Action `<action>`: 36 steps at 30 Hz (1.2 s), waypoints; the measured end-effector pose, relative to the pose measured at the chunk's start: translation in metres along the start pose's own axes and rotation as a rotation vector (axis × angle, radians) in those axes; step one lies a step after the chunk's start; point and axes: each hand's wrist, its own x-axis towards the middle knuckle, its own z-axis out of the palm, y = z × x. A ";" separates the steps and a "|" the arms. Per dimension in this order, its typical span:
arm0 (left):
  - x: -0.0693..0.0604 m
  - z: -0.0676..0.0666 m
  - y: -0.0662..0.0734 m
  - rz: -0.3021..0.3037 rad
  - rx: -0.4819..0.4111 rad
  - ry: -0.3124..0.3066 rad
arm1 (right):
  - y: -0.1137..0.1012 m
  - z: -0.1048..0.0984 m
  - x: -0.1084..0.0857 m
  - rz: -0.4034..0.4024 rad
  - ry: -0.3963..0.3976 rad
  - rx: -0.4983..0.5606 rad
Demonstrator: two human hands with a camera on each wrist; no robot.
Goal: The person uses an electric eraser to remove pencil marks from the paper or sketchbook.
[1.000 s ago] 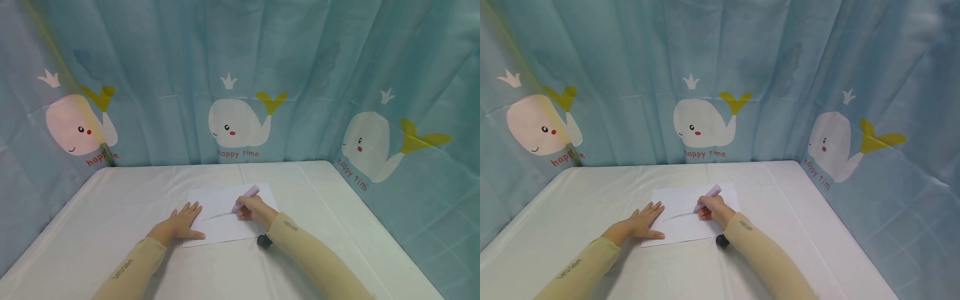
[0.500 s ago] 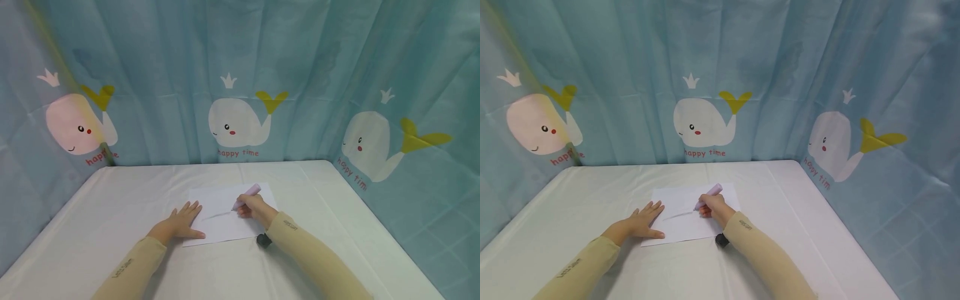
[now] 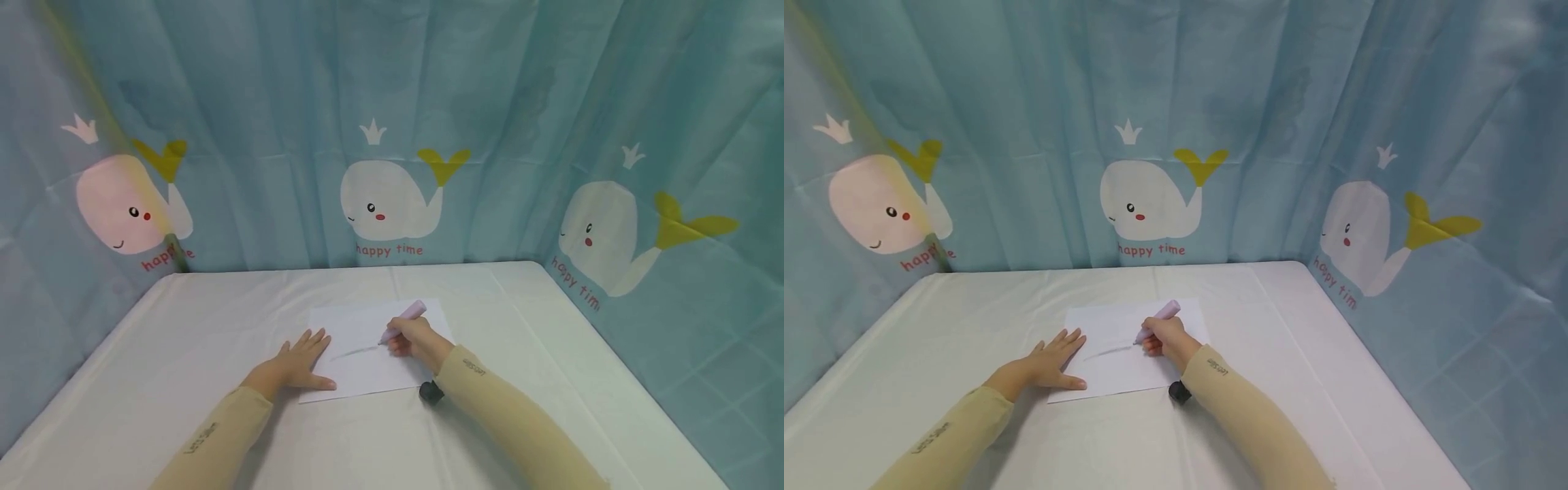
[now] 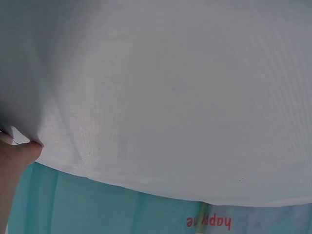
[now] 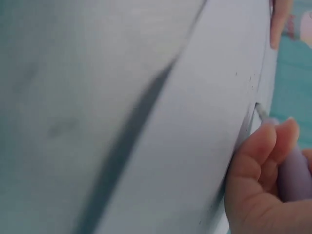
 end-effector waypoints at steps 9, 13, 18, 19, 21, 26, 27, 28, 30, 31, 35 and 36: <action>-0.002 0.000 0.000 0.003 -0.006 0.000 | 0.002 0.002 -0.001 0.003 0.002 0.004; -0.002 0.001 0.001 0.001 -0.010 0.002 | 0.002 0.003 -0.002 0.009 -0.018 0.009; -0.002 0.002 0.001 0.003 -0.011 0.000 | 0.004 0.002 -0.001 0.005 -0.001 0.002; -0.002 0.002 0.001 0.006 -0.008 0.002 | 0.004 0.002 -0.001 0.006 0.003 0.002; -0.002 0.002 0.001 0.003 -0.009 -0.001 | 0.004 0.001 -0.001 0.004 0.005 -0.001; -0.002 0.002 0.000 0.009 -0.011 0.000 | 0.005 0.002 -0.001 0.002 -0.009 -0.002; -0.002 0.002 0.000 0.013 -0.011 0.001 | 0.005 0.002 -0.001 0.003 -0.012 -0.003; -0.002 0.002 0.000 0.012 -0.009 0.000 | 0.005 0.002 -0.001 0.005 -0.015 -0.004; -0.002 0.003 0.000 0.014 -0.006 0.003 | 0.005 0.003 -0.001 0.008 -0.015 -0.006; -0.002 0.003 -0.001 0.014 -0.006 0.004 | 0.005 0.003 -0.001 0.007 -0.014 -0.006; -0.002 0.003 -0.002 0.011 -0.008 0.002 | 0.004 0.003 -0.001 0.010 -0.019 -0.009; -0.001 0.003 -0.002 0.009 -0.008 0.001 | 0.004 0.003 -0.001 0.007 -0.019 -0.012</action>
